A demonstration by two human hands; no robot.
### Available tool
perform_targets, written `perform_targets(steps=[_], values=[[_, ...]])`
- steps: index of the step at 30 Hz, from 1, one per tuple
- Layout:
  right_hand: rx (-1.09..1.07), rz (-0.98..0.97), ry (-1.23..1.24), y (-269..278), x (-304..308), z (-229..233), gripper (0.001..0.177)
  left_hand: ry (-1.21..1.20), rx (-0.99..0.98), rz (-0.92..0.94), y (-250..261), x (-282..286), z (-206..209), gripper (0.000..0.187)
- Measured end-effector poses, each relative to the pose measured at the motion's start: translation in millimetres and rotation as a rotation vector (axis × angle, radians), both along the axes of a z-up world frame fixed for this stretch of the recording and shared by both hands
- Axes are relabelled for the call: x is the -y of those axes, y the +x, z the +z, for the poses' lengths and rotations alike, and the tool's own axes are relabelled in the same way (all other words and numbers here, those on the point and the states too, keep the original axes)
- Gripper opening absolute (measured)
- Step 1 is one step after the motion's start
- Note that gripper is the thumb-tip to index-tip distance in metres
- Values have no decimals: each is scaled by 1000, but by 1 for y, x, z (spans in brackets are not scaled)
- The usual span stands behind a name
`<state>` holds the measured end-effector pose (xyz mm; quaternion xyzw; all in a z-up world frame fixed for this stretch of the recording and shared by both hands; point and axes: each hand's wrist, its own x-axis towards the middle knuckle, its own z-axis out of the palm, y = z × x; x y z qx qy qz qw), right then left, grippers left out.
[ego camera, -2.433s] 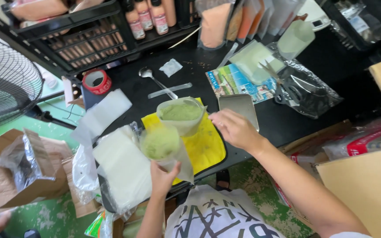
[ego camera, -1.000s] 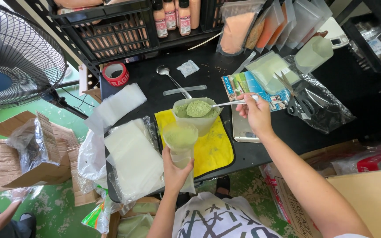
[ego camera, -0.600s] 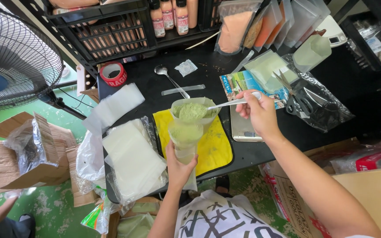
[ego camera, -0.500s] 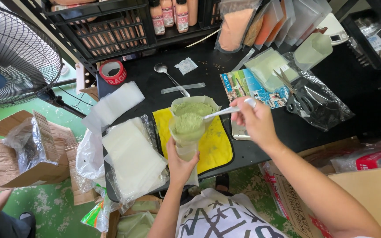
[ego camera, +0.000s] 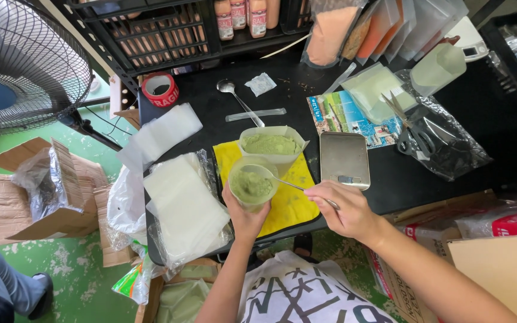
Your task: The person scoops green powder from a large bag into small plastic pouches using a spoon and a digital scale. They repeatedly weigh the pouches, adjust the powder amount, and place the filled pouches into a cardboard box.
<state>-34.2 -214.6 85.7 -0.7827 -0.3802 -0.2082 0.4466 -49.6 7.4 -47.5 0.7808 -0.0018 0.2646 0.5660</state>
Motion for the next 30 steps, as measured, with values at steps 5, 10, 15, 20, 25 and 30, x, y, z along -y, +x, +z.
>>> perform_targets(steps=[5,10,15,20,25,30], values=[[96,63,-55,-8,-9,4,25,-8,36,6,1,-1,-19,102],[178,52,-29,-18,-10,-4,25,31,78,5,0,0,-19,102],[176,65,-49,-30,-22,5,27,41,-5,15,0,1,-32,113],[183,51,-44,-23,-15,5,26,38,-70,6,-3,-2,-30,116],[96,26,138,-4,5,-15,29,-15,-42,38,4,-6,-24,100],[140,-166,45,50,11,-5,24,-80,-120,94,-2,-19,-40,97]])
